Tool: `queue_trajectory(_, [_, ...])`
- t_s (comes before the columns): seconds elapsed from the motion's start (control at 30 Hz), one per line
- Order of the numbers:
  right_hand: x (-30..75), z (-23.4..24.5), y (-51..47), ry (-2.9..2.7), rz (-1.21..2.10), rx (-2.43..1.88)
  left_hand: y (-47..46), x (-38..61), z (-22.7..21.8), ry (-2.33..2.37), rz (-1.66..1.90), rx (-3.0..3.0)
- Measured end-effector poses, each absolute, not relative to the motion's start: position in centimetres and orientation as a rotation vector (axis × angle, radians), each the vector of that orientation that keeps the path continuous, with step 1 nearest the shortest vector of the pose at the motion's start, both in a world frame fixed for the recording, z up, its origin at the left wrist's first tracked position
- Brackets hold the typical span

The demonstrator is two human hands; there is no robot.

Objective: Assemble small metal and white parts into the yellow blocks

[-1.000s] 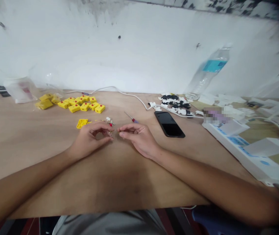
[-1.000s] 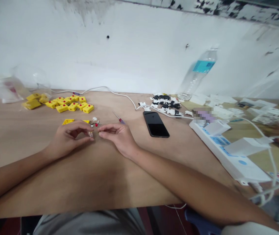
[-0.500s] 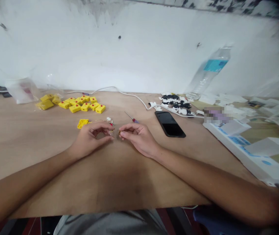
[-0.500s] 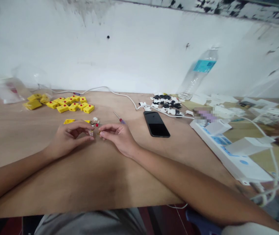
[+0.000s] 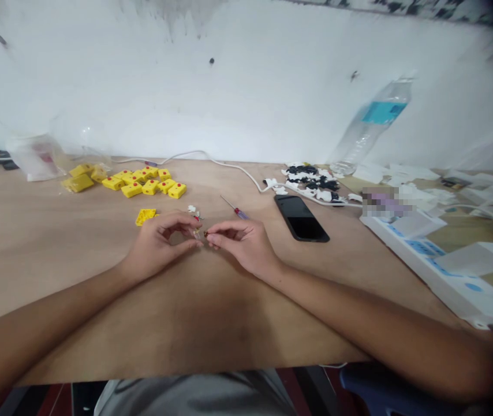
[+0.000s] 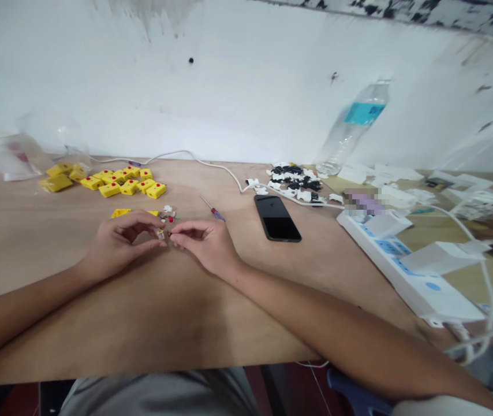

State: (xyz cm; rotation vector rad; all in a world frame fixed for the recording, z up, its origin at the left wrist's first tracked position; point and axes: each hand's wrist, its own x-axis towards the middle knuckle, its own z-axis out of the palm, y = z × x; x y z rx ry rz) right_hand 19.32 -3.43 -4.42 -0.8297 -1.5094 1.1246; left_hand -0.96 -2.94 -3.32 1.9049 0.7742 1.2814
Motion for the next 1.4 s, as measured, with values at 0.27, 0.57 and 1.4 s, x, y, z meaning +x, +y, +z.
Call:
queue_trajectory(0.27, [19.4, -5.0, -3.4, -1.566, 1.161, -0.837, -2.9, -1.2, -3.8, 0.855, 1.274, 1.988])
queue_trajectory(0.57, [19.5, -4.2, -3.8, -1.79, 0.883, -0.8, -3.0, -1.2, -3.4, 0.851, 1.248, 2.079])
queue_trajectory(1.4, [19.6, -3.9, -3.9, -1.928, 0.708, -0.78, -2.9, -1.3, -3.5, 0.838, 1.185, 2.043])
